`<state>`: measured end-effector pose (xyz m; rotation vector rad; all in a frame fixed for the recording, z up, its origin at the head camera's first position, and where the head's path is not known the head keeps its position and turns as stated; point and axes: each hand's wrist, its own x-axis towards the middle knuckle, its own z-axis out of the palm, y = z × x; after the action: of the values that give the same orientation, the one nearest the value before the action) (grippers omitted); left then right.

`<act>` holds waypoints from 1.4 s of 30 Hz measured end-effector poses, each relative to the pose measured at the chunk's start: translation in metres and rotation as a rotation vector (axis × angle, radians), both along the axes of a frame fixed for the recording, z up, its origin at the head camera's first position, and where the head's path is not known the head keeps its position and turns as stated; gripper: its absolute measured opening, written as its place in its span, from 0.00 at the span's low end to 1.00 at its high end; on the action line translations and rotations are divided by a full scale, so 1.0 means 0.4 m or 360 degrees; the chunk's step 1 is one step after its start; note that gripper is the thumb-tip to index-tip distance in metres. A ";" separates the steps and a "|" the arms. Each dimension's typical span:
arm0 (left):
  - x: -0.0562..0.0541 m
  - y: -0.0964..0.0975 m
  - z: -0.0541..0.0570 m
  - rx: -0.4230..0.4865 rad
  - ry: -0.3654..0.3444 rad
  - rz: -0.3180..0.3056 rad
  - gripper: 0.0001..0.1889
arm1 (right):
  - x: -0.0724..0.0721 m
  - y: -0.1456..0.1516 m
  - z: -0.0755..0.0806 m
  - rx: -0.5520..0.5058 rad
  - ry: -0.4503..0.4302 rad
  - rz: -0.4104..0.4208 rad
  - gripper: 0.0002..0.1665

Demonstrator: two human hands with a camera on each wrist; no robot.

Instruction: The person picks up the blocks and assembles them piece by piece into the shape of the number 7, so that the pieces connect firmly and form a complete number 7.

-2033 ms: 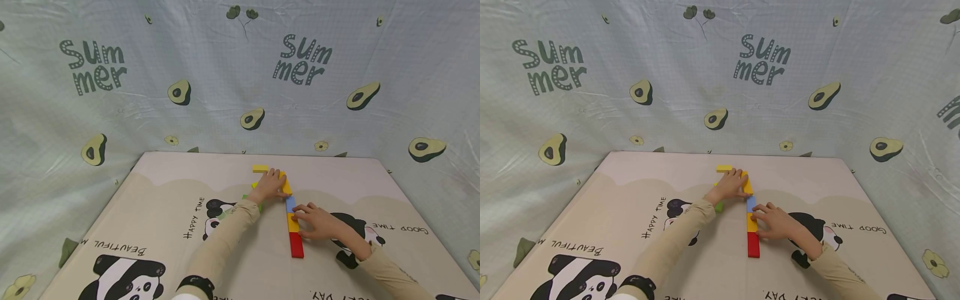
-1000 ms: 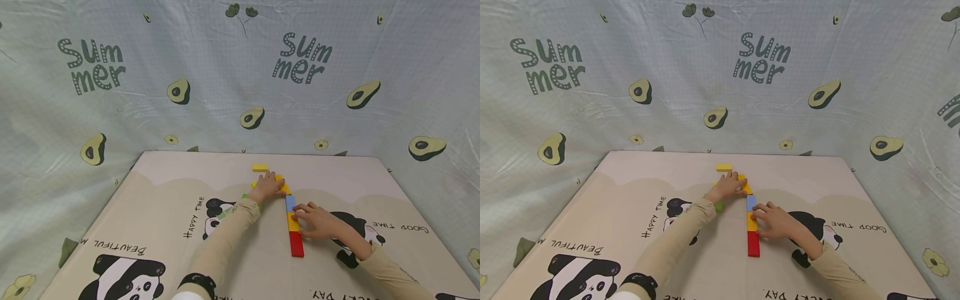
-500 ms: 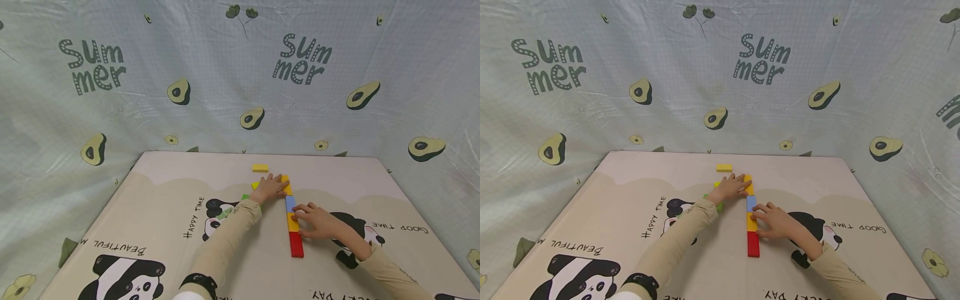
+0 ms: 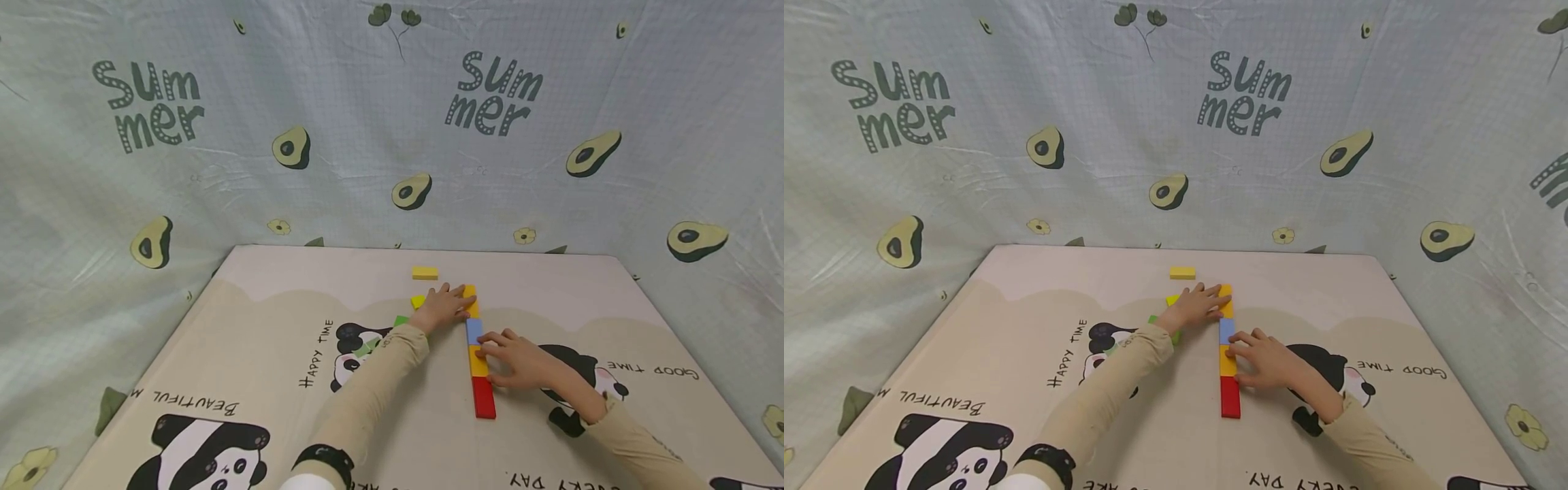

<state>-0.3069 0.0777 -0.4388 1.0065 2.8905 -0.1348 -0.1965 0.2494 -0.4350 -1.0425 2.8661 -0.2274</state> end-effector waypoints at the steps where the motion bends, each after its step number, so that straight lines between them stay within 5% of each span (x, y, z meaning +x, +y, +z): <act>1: 0.002 0.001 0.001 -0.0006 0.0018 -0.0010 0.24 | 0.000 0.000 0.000 0.0001 0.0003 0.0001 0.18; 13: 0.057 0.001 0.010 0.0019 0.0234 -0.0257 0.15 | 0.000 0.003 -0.005 -0.0011 0.0035 0.0026 0.19; 24: 0.125 -0.010 -0.002 0.0012 0.0146 -0.0160 0.21 | -0.006 0.015 -0.020 -0.0044 0.0119 0.0061 0.21; 32: 0.140 -0.006 -0.015 0.0035 0.0004 -0.0087 0.27 | -0.005 0.016 -0.022 -0.0083 0.0165 0.0090 0.19; 42: 0.146 -0.013 -0.014 -0.0019 0.0029 -0.0098 0.27 | -0.006 0.012 -0.021 -0.0092 0.0130 0.0083 0.21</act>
<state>-0.2486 0.0723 -0.4443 1.0989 2.8725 -0.1656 -0.1990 0.2543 -0.4432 -1.1615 2.9164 -0.2711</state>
